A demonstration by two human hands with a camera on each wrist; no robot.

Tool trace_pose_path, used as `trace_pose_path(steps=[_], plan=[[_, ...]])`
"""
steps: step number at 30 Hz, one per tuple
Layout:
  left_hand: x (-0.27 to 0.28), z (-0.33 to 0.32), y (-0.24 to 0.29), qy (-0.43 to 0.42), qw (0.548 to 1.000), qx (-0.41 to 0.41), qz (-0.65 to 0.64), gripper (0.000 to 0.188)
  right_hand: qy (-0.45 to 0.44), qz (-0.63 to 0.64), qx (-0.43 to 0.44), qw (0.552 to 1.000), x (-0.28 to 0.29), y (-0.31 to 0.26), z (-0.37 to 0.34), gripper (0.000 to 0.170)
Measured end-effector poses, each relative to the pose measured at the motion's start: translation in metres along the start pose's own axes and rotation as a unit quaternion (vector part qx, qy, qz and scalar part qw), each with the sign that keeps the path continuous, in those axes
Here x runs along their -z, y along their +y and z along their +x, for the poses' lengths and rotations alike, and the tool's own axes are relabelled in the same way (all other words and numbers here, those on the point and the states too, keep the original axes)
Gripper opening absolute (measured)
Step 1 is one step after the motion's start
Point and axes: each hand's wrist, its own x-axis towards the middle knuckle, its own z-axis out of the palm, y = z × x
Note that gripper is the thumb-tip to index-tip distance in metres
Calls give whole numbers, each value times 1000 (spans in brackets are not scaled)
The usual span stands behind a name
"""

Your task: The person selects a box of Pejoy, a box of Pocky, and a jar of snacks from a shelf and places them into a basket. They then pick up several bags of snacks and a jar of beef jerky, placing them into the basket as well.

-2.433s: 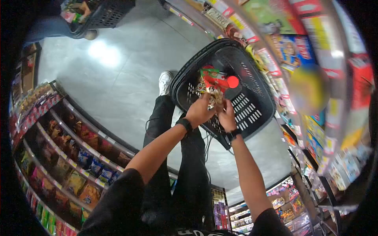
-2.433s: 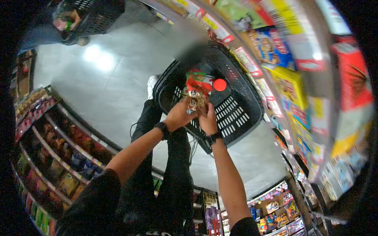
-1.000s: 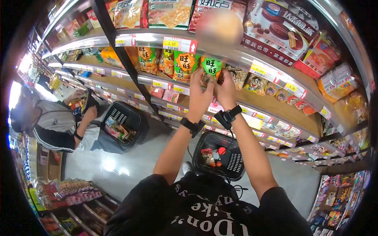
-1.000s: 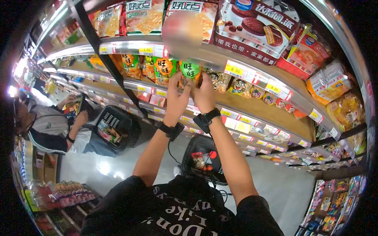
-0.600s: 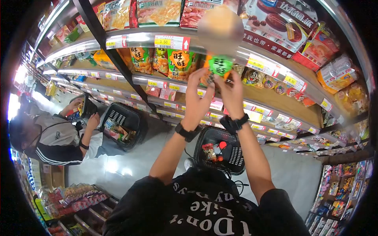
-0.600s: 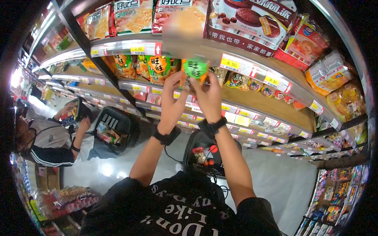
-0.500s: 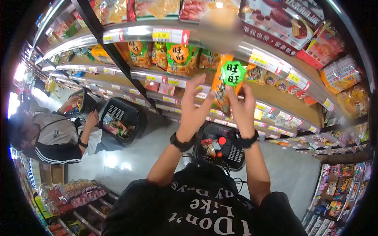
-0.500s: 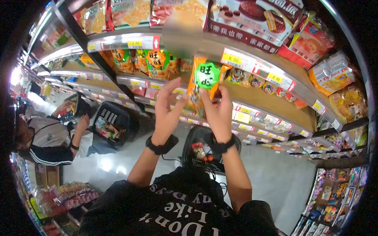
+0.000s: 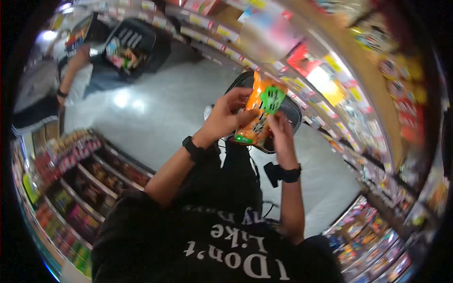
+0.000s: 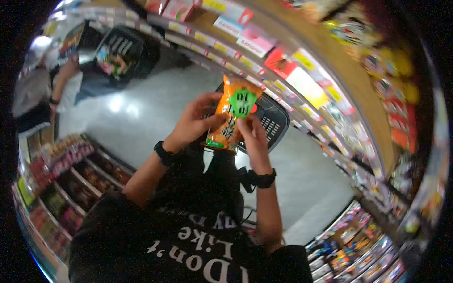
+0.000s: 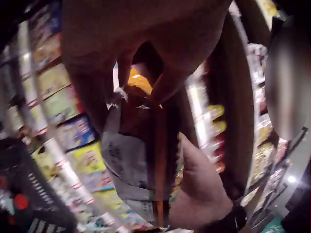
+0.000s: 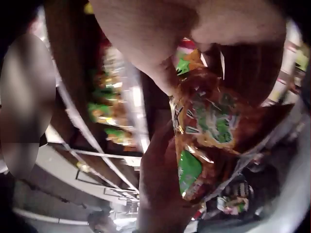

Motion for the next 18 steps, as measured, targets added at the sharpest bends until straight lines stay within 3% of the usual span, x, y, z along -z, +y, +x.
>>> trace_pose_path(steps=[2, 3, 4, 6, 9, 11, 14, 15, 17, 18], plan=[[23, 16, -122, 39, 996, 57, -52, 51, -44, 21, -26, 998, 29, 110, 43, 35], [37, 25, -184, 50, 993, 83, -72, 52, -53, 8, -89, 995, 41, 153, 61, 38], [43, 29, -233, 90, 993, 80, 7, 47, -57, -2, -151, 987, 53, 196, 75, 40], [54, 45, -346, 123, 982, 133, 48, 42, -50, -8, -219, 974, 75, 280, 109, 42], [50, 70, -431, 201, 967, 138, -72, 40, -64, -72, -241, 966, 102, 363, 156, 45], [60, 94, -492, 190, 970, 140, -51, 41, -47, -105, -272, 955, 113, 398, 192, 45], [76, 128, -575, 212, 961, 161, 71, 44, -59, -63, -176, 980, 137, 463, 244, 35], [76, 137, -556, 228, 953, 173, 95, 44, -82, -138, -141, 977, 166, 515, 270, 36], [82, 158, -570, 250, 937, 214, 113, 46, -103, -128, -148, 975, 172, 536, 295, 41], [85, 162, -569, 247, 944, 191, 106, 40, -75, -185, -119, 973, 179, 552, 306, 46]])
